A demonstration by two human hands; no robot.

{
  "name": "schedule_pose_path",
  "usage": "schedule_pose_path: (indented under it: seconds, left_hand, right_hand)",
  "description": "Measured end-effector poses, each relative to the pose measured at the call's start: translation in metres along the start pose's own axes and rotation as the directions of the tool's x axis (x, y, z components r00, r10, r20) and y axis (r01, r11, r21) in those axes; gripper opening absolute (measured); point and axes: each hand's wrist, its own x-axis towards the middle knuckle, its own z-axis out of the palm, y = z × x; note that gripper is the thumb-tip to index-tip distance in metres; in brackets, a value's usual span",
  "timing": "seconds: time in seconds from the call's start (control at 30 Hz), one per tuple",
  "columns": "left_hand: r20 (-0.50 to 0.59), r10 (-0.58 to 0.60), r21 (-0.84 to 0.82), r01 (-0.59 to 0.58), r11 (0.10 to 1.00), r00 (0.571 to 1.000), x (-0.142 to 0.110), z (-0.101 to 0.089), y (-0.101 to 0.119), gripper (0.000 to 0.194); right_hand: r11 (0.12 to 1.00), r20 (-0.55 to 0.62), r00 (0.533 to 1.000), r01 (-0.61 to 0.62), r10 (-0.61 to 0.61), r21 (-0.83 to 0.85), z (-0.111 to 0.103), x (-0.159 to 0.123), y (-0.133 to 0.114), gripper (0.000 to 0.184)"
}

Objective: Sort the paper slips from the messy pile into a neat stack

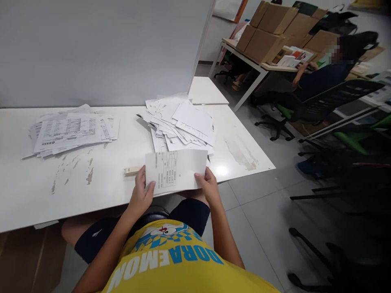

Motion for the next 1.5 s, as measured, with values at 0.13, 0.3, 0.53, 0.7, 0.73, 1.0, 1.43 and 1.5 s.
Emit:
schedule_pose_path:
  seconds: [0.13,0.3,0.53,0.7,0.73,1.0,1.43,1.5]
  left_hand:
    - [-0.078,0.019,0.245,0.001,0.97,0.997,0.005,0.001,0.012,0.055]
    - [-0.105,0.305,0.577,-0.191,0.794,0.947,0.002,-0.006,-0.001,0.044]
    - [0.014,0.305,0.63,-0.245,0.737,0.952,0.001,-0.012,-0.013,0.052]
    - [0.013,0.313,0.655,-0.245,0.715,0.95,0.001,-0.011,-0.013,0.05]
    - [0.011,0.314,0.655,-0.244,0.715,0.949,0.001,-0.01,-0.013,0.05]
    - [0.016,0.29,0.631,-0.235,0.739,0.957,0.004,-0.011,-0.012,0.05]
    - [0.04,0.293,0.623,-0.253,0.74,0.955,0.01,-0.016,-0.018,0.057]
    - [0.022,0.293,0.618,-0.243,0.748,0.956,0.009,-0.015,-0.016,0.058]
  right_hand:
    - [0.99,0.083,0.988,-0.126,0.131,-0.063,-0.035,0.011,-0.01,0.05]
    - [0.978,0.125,0.977,-0.156,0.173,-0.137,-0.04,0.019,-0.012,0.048]
    - [0.961,0.123,0.968,-0.189,0.217,-0.204,-0.028,0.016,-0.018,0.046]
    - [0.947,0.134,0.962,-0.198,0.237,-0.254,-0.033,0.013,-0.017,0.045]
    - [0.947,0.139,0.961,-0.2,0.24,-0.251,-0.033,0.012,-0.016,0.045]
    - [0.945,0.147,0.952,-0.23,0.268,-0.233,-0.025,0.009,-0.02,0.047]
    - [0.972,0.131,0.97,-0.186,0.205,-0.144,-0.023,0.008,-0.009,0.044]
    - [0.977,0.119,0.977,-0.16,0.177,-0.137,-0.022,0.006,-0.006,0.043]
